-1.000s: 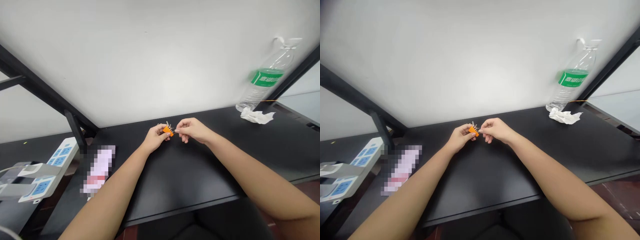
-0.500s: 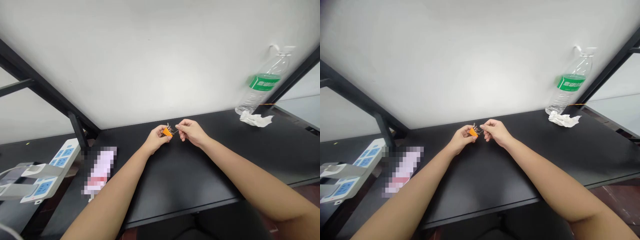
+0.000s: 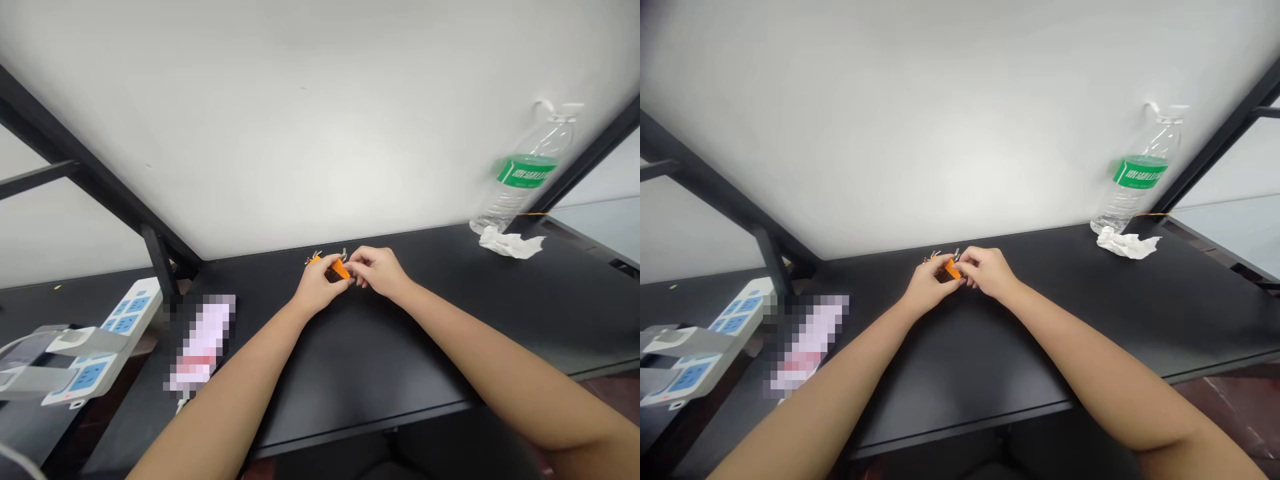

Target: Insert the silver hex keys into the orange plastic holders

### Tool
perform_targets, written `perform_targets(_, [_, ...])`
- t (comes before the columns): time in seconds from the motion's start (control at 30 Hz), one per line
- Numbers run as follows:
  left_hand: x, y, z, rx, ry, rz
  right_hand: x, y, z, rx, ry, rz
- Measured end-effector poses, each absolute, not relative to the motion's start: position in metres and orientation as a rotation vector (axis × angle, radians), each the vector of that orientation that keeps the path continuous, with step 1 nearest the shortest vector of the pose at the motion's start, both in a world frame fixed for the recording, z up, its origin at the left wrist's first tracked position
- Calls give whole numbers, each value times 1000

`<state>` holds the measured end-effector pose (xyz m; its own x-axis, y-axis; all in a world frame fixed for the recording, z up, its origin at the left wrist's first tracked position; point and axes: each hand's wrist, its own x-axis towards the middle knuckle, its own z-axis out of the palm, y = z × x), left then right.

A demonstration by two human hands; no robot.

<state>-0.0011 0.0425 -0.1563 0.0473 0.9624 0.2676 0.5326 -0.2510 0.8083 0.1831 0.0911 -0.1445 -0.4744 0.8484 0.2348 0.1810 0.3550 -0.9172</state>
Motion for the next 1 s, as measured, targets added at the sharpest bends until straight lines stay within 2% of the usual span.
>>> perform_targets(0.23, [-7, 47, -163, 1754, 1557, 1304, 180, 91, -153, -795, -2039, 775])
perform_targets(0.43, [-10, 46, -162, 1868, 1555, 1321, 180, 96, -160, -662, -2117, 496])
perform_targets(1.0, [-8, 43, -158, 2058, 1508, 1236, 185, 93, -155, -666, -2162, 537])
